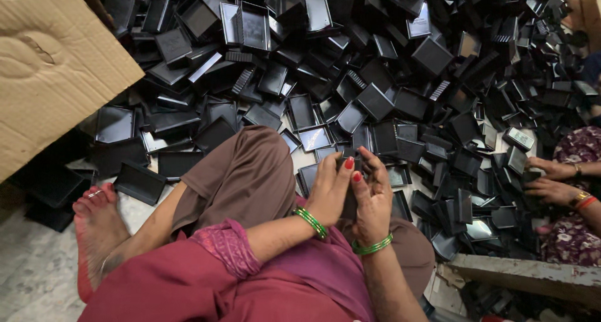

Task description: The person sits on the floor and repeatedly picks up small black plastic trays from a large pile. They inspect each tray by turning it over in their hands and then place it into a cardboard box to the left. The process continues with the person handling the trays one at a time.

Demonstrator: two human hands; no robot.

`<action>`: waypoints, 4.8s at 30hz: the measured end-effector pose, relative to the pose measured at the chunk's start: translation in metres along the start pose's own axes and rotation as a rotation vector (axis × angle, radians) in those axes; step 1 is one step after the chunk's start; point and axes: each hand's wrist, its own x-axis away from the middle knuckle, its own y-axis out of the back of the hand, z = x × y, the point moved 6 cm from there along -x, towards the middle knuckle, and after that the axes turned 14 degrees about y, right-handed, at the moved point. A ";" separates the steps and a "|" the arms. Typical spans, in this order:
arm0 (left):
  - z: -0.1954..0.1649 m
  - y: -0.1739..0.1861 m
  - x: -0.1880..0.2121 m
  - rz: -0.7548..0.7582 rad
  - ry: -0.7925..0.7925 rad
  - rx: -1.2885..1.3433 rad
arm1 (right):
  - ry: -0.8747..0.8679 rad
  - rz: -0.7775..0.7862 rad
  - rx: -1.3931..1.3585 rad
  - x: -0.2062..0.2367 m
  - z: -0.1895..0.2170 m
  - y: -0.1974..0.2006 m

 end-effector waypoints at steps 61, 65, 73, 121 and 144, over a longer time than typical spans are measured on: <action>0.028 -0.038 -0.056 0.147 0.085 -0.154 | 0.204 0.063 0.693 -0.036 -0.064 0.110; 0.074 -0.044 -0.072 0.183 0.294 -0.487 | 0.121 0.073 0.538 -0.034 -0.114 0.132; 0.082 -0.020 -0.137 -0.105 0.080 -0.797 | -0.274 0.253 0.885 -0.016 -0.231 0.130; 0.117 -0.197 -0.497 -0.053 -0.837 -1.429 | -0.119 -0.413 0.049 -0.274 -0.286 0.359; 0.055 -0.154 -0.319 0.382 0.087 -0.198 | -0.492 -0.236 -0.544 -0.227 -0.271 0.250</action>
